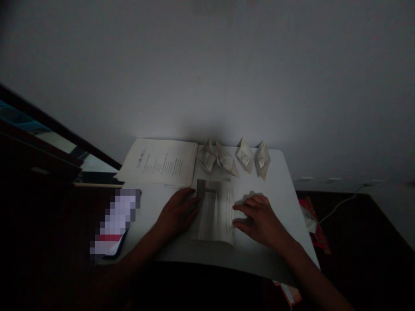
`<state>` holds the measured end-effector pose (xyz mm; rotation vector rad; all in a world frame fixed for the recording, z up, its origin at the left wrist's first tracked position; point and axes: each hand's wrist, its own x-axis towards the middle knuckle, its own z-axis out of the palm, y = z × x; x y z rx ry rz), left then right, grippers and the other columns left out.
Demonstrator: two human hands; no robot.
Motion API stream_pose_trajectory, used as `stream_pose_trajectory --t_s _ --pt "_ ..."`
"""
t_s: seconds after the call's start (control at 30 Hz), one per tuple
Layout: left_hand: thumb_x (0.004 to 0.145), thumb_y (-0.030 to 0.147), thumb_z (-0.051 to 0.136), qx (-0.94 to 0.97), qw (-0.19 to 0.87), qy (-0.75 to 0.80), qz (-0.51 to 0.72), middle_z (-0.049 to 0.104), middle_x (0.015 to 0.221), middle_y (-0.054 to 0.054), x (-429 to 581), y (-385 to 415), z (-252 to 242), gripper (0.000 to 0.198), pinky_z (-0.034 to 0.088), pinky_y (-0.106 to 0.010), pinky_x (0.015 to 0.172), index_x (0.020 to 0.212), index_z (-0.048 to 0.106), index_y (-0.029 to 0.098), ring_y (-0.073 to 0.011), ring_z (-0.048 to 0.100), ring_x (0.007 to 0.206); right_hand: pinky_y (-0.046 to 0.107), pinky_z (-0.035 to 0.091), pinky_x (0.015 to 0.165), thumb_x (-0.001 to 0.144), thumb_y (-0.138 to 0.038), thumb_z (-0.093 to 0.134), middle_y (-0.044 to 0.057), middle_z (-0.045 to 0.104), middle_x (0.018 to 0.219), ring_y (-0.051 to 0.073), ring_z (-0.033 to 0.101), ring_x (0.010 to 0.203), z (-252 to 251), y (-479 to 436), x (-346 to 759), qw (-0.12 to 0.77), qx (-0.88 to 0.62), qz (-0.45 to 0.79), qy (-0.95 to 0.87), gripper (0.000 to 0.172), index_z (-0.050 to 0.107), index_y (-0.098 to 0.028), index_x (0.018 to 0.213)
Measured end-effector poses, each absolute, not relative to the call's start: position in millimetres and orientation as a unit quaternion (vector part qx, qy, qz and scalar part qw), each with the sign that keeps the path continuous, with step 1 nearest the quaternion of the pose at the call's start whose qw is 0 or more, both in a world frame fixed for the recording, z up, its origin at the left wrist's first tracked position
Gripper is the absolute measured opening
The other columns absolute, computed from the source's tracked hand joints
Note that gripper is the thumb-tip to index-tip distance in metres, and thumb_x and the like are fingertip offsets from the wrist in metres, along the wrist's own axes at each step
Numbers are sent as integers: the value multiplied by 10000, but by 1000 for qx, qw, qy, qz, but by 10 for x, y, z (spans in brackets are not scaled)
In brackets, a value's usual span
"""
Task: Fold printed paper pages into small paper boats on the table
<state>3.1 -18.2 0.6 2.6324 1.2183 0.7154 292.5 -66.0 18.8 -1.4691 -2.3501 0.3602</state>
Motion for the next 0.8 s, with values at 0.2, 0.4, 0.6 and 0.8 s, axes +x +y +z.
stream_pose_trajectory --t_s 0.2,0.4,0.6,0.8 --pt "827 246 546 877 72 405 248 536 1206 -138 39 -181 22 268 459 -491 938 1080 601 179 -281 495 1147 425 379 841 709 -443 694 56 651 910 248 553 909 207 -714 2913 172 -525 118 -825 427 629 -275 1096" --pt "831 248 539 879 63 404 245 527 1214 -140 35 -182 9 271 451 -492 950 1085 599 172 -286 484 1155 456 374 877 605 -472 752 54 631 935 268 530 938 217 -762 2896 160 -536 119 -820 595 596 -282 1147" --pt "840 256 531 881 58 401 246 525 1218 -132 32 -182 3 285 453 -483 949 1108 586 177 -279 480 1159 496 321 963 528 -454 787 66 590 1005 287 488 996 266 -836 2846 138 -550 130 -814 763 532 -250 1217" --pt "839 236 526 885 52 400 235 519 1214 -139 33 -176 33 260 447 -480 953 1080 589 162 -281 477 1150 520 274 1011 509 -490 786 78 558 1042 297 471 1026 249 -883 2843 135 -546 138 -815 870 478 -234 1281"
